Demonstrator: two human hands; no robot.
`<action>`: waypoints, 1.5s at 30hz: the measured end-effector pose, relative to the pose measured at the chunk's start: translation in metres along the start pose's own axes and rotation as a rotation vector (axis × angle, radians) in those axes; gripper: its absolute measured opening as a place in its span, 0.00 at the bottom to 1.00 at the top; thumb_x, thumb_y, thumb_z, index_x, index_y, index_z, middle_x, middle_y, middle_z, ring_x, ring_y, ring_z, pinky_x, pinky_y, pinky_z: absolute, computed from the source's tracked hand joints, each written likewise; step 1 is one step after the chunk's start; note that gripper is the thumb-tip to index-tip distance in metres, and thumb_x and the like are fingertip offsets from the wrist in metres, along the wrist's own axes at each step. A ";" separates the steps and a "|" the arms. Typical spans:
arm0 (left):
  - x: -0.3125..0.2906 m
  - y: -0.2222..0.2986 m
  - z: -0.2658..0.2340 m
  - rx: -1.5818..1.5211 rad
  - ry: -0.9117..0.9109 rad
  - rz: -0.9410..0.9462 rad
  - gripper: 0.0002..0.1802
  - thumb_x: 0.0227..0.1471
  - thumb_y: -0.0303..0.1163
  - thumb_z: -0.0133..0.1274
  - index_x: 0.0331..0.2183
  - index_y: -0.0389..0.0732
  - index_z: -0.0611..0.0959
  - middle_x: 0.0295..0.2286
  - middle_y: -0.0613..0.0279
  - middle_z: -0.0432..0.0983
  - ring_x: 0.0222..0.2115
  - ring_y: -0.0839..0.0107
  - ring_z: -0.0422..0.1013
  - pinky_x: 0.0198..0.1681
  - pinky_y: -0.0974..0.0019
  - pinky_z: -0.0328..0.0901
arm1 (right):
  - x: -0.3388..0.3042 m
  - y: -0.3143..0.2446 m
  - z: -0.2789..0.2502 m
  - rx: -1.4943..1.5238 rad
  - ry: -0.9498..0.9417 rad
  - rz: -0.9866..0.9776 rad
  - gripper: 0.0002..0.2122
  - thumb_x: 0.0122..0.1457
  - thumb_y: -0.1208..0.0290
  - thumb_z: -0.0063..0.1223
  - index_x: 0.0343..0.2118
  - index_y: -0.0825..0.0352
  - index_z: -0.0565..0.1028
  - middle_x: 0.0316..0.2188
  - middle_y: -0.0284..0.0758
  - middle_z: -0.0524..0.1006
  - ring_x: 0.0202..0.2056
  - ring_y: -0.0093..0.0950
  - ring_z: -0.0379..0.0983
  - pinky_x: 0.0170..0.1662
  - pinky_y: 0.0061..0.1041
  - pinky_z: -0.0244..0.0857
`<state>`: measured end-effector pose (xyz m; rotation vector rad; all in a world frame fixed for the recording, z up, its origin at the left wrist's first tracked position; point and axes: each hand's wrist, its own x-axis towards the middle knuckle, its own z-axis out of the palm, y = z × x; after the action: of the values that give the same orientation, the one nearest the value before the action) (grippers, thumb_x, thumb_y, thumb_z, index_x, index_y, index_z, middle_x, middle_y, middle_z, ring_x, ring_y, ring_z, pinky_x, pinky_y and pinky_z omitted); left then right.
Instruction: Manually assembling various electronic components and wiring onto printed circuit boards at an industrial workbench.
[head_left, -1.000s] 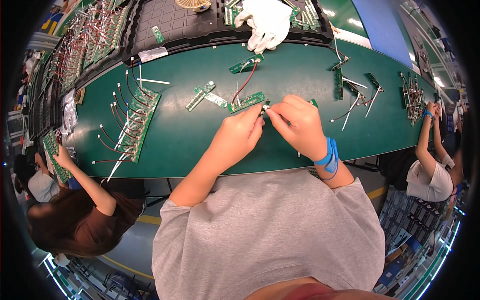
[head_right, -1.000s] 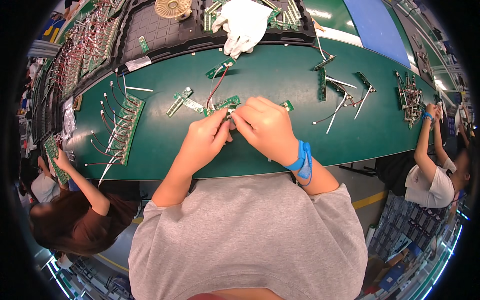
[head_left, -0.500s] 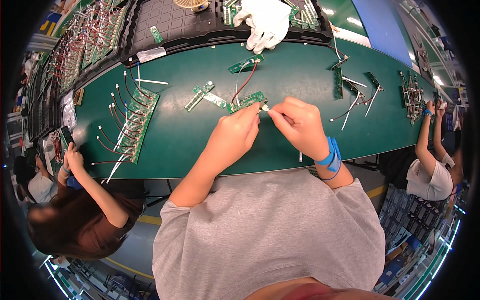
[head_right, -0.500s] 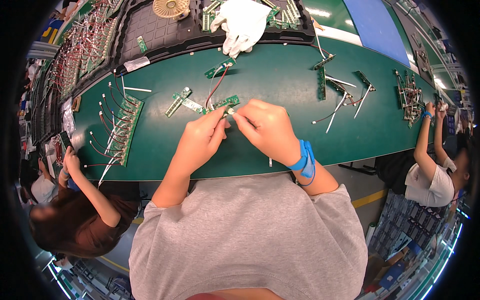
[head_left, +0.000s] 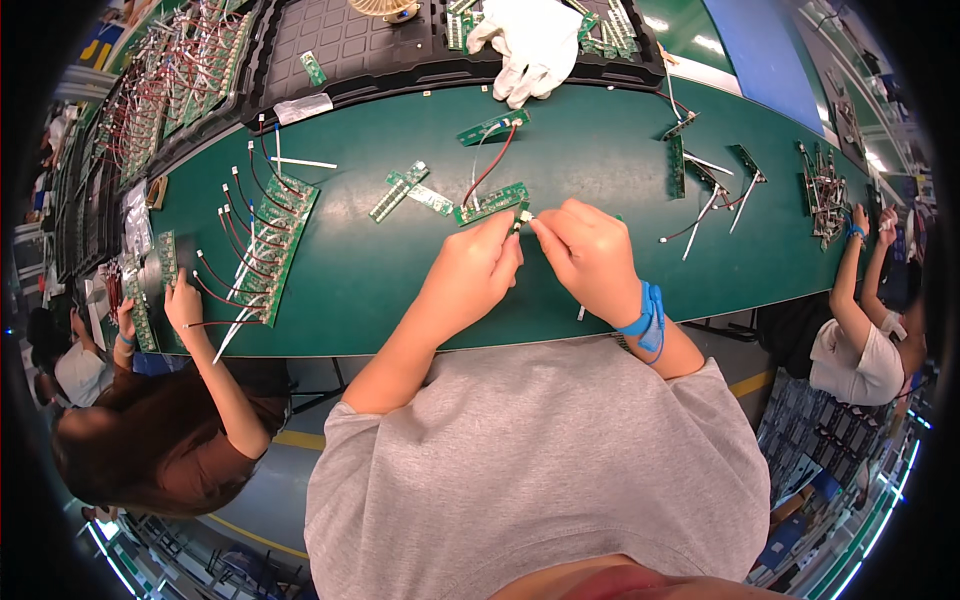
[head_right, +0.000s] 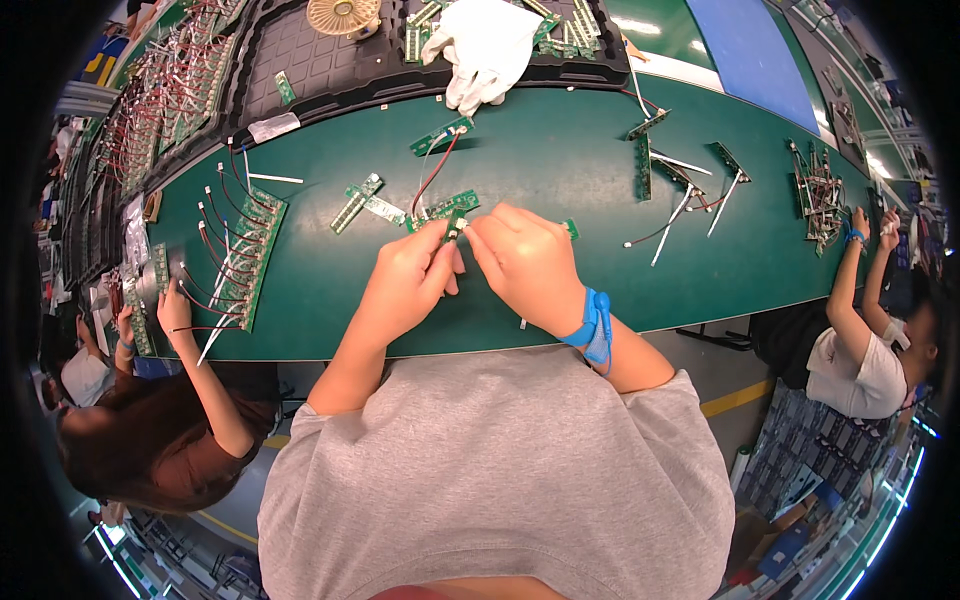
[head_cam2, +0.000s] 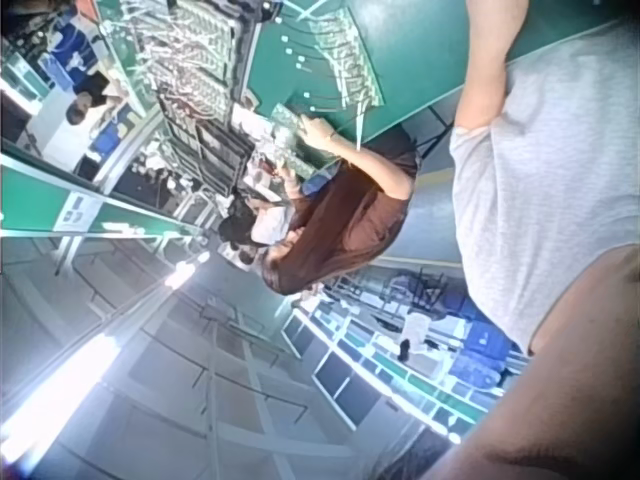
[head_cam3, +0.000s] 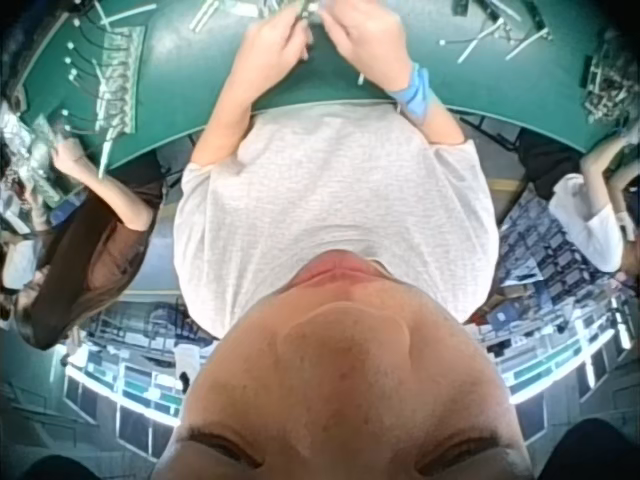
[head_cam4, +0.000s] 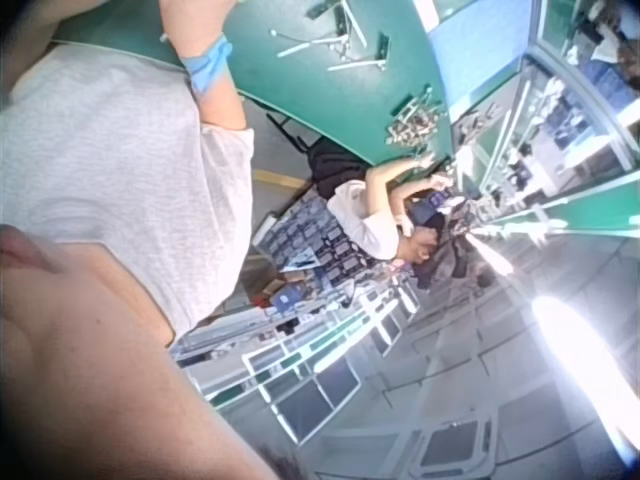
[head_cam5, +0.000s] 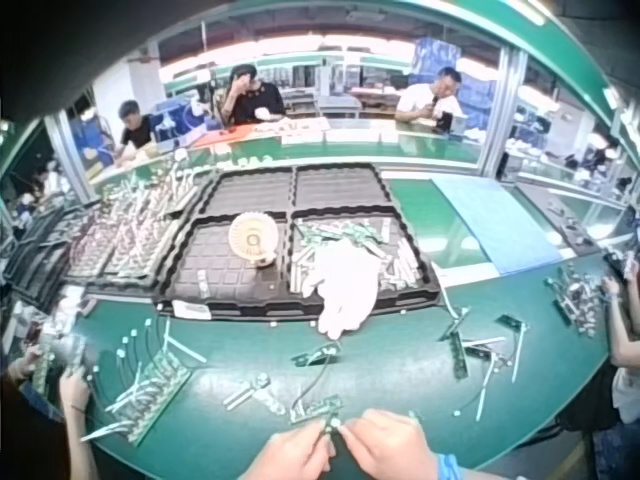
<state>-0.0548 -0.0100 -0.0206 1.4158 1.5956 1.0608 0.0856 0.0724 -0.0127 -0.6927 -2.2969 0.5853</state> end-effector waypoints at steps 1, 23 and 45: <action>0.000 0.000 -0.001 0.000 0.000 0.001 0.11 0.50 0.22 0.43 0.38 0.33 0.72 0.18 0.62 0.72 0.16 0.76 0.70 0.18 0.74 0.63 | 0.000 0.001 0.000 0.042 -0.010 -0.014 0.02 0.45 0.79 0.55 0.22 0.68 0.73 0.15 0.34 0.66 0.16 0.30 0.65 0.19 0.25 0.58; 0.001 -0.008 -0.006 -0.460 -0.048 -0.259 0.19 0.54 0.40 0.45 0.23 0.34 0.76 0.15 0.63 0.72 0.15 0.78 0.69 0.17 0.76 0.61 | 0.004 -0.003 -0.015 0.284 -0.297 0.141 0.04 0.48 0.75 0.53 0.21 0.69 0.73 0.18 0.36 0.70 0.20 0.33 0.67 0.23 0.28 0.61; 0.008 -0.012 -0.013 -0.552 -0.101 -0.423 0.17 0.55 0.38 0.43 0.21 0.36 0.74 0.12 0.61 0.71 0.07 0.80 0.61 0.11 0.78 0.53 | -0.025 0.061 -0.034 1.010 0.046 0.568 0.15 0.51 0.85 0.33 0.42 0.74 0.68 0.44 0.44 0.70 0.39 0.30 0.71 0.36 0.21 0.62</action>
<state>-0.0722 -0.0040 -0.0266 0.7145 1.3100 1.0426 0.1448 0.1109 -0.0351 -0.7853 -1.4155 1.7746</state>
